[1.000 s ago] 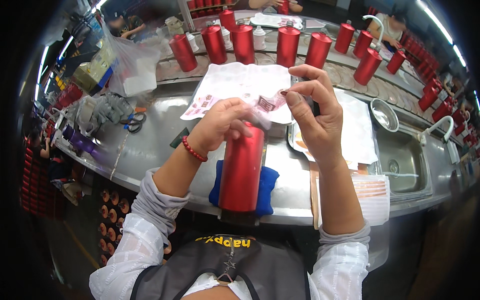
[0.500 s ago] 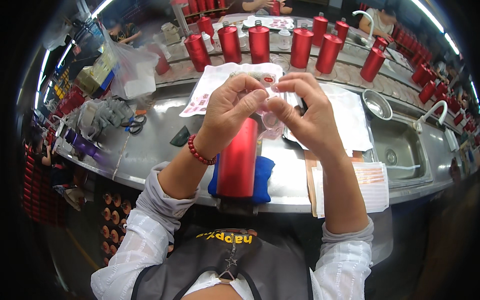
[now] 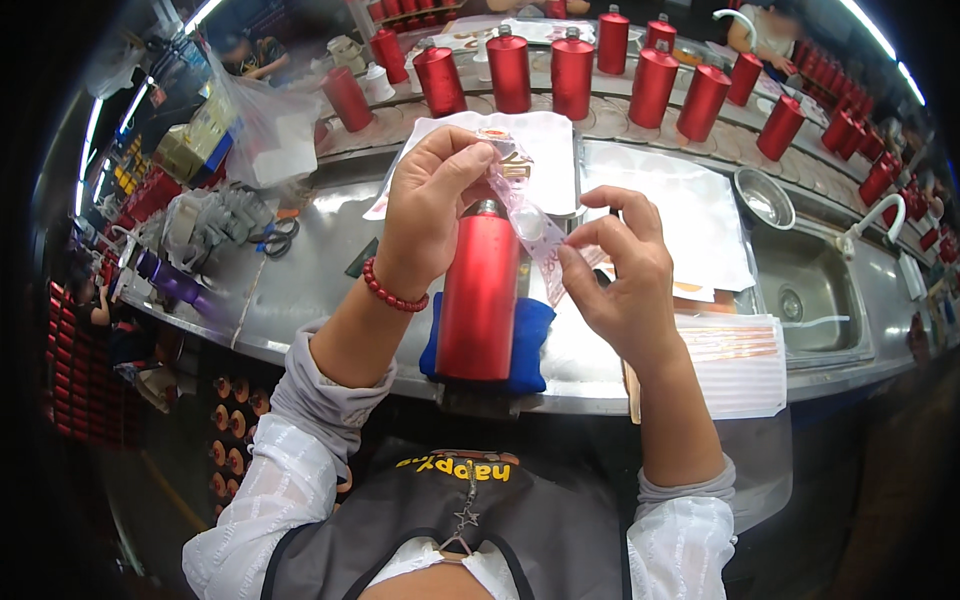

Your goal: The person cleans the neck of a bottle with a green sponge, then applies a red cylindrical label to the bottle body, smoothing it with both hands. They peel off the backing strip and place the finished bottle on a rack, repeating the process with another bottle.

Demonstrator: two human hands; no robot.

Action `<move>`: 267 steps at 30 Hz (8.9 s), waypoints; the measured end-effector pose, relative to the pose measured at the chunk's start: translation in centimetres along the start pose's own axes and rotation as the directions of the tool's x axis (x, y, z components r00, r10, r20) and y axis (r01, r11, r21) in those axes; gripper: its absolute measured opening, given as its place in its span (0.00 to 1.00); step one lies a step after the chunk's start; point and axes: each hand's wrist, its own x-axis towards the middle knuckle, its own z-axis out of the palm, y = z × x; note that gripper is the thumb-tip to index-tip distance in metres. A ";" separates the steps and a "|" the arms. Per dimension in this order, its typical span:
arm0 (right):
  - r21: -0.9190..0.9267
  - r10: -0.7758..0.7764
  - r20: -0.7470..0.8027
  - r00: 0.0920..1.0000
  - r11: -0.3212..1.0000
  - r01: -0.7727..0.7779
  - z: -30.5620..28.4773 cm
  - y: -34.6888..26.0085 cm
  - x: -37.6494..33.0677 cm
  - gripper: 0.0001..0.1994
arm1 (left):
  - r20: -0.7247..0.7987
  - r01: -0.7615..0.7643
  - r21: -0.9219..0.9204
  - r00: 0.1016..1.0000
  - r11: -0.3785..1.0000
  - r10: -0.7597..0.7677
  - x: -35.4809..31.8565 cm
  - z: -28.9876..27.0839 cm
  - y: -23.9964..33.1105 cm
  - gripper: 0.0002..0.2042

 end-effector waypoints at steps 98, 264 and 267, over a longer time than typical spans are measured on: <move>-0.008 0.019 0.294 0.955 1.000 -0.017 9.3 3.2 0.4 0.09 | 0.247 -0.253 0.744 0.964 0.618 0.097 -15.7 -7.9 -5.4 0.33; 0.073 -0.109 0.735 0.669 0.994 0.081 5.7 -1.7 1.6 0.13 | 0.324 -0.373 0.836 0.927 0.402 0.187 -7.9 -12.3 -5.6 0.30; -0.140 0.011 0.656 0.754 0.984 0.107 8.8 0.7 5.5 0.08 | 0.065 -0.084 0.976 0.993 0.200 0.100 -7.1 -16.6 -6.5 0.21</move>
